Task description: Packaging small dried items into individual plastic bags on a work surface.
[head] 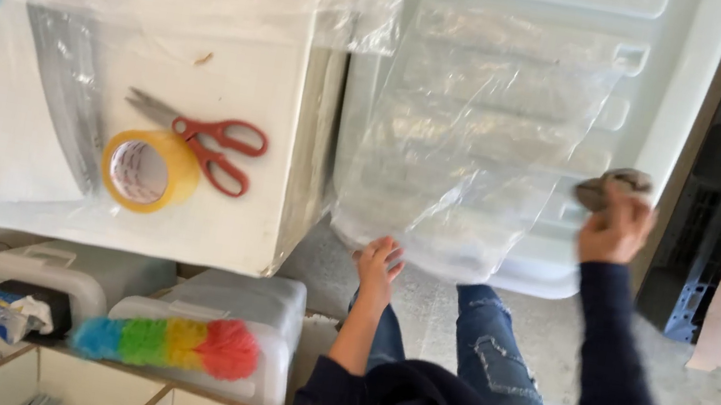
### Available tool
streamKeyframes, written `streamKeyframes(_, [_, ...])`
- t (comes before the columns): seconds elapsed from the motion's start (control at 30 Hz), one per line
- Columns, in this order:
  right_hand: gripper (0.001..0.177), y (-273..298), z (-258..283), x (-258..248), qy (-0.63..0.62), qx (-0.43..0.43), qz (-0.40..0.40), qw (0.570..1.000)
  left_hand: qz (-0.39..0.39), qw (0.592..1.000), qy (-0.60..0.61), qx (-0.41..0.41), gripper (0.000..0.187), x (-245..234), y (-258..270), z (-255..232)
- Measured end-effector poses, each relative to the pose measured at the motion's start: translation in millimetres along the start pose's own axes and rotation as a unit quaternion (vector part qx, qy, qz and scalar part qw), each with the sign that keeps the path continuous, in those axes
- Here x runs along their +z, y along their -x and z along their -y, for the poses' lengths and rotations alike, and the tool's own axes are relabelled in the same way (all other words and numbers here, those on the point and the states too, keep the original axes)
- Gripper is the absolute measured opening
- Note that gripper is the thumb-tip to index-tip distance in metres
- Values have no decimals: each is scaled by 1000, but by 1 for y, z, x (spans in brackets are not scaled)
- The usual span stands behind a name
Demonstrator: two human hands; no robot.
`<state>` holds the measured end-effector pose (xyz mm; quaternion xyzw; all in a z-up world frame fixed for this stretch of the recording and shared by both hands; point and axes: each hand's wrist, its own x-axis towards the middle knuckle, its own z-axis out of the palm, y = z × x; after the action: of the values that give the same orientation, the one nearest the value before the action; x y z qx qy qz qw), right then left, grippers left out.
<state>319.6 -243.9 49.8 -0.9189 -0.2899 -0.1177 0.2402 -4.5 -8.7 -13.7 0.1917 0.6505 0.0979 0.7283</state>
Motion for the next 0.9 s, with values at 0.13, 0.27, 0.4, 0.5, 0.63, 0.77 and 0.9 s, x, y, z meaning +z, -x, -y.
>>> streamKeyframes(0.13, [56, 21, 157, 70, -76, -134, 25, 988, 10, 998, -50, 45, 28, 5, 11, -2])
streamKeyframes(0.27, [50, 32, 220, 137, -77, -291, 122, 946, -22, 991, -114, 61, 25, -1, -5, 9])
streamKeyframes(0.4, [32, -23, 148, 206, 84, -271, 262, 922, -90, 982, -148, 72, 20, -18, -19, 9])
streamKeyframes(0.5, [28, -159, 98, 99, 110, -125, 262, 951, -96, 980, -156, 73, 25, -21, -5, -1])
streamKeyframes(0.63, [75, -196, -29, 149, 238, -61, 19, 969, -109, 984, -134, 48, 25, -6, 26, -19])
streamKeyframes(0.77, [67, -192, 43, 130, 83, -119, 12, 989, -242, 858, -395, 223, 98, 27, 63, -40])
streamKeyframes(0.9, [72, -128, 169, 169, -91, -300, 149, 938, -136, 527, -685, 484, 74, 111, 54, -95])
